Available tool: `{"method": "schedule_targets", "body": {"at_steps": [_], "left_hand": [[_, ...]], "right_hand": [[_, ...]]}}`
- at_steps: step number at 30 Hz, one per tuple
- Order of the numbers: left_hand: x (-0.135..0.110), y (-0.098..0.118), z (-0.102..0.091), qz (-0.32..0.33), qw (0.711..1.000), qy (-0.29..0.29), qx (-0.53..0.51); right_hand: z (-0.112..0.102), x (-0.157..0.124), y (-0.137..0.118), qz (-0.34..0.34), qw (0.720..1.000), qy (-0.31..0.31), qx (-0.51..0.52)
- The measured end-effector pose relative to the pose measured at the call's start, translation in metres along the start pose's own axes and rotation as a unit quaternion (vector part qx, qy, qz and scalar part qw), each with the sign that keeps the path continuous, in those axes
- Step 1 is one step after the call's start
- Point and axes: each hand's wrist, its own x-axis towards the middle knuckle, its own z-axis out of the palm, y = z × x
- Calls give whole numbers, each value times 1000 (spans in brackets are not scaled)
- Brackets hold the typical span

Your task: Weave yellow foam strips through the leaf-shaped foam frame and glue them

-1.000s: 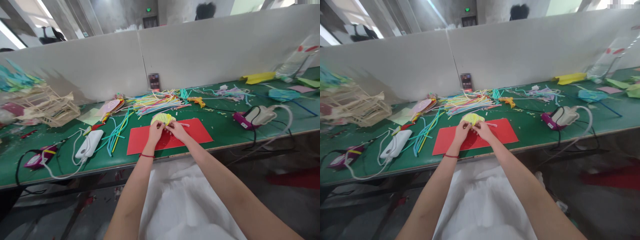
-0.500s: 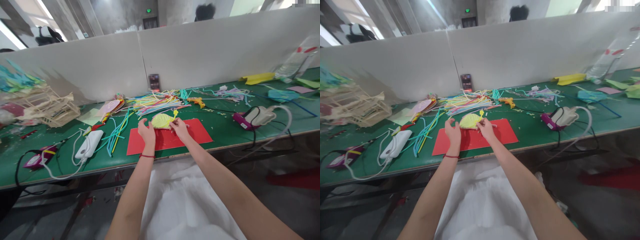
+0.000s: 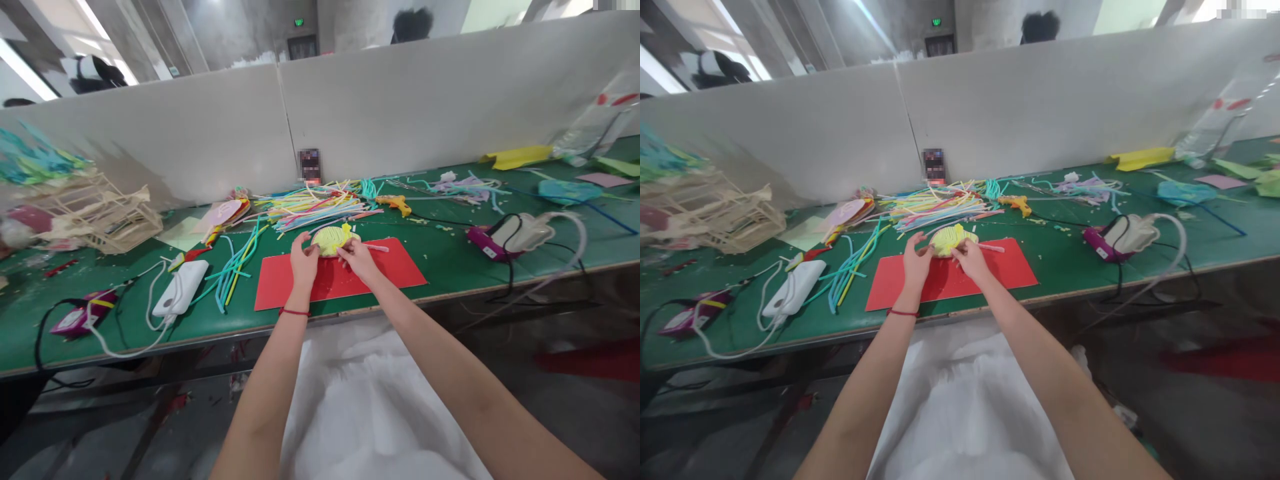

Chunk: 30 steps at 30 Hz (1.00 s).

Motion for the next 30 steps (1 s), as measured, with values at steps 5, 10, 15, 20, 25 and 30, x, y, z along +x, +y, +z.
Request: {"method": "schedule_targets", "body": {"at_steps": [5,10,15,20,25,30], "left_hand": [[0,-8,0,24,989,71,125],[-1,-11,3,13,979,-11,201],[-1,-4,3,16,991,-63,119],[-2,3,8,29,995,-93,-32],[0,0,10,-3,987,-132,-91],[3,-8,8,-14,965,-179,-189]], "right_hand": [[0,1,4,-1,1000,-9,-4],[0,2,5,-5,1000,-18,-1],[0,3,5,5,1000,-25,-4],[0,6,7,9,999,-41,-5],[-1,5,6,8,999,-43,-1],[-1,2,3,-3,999,-37,21]]}}
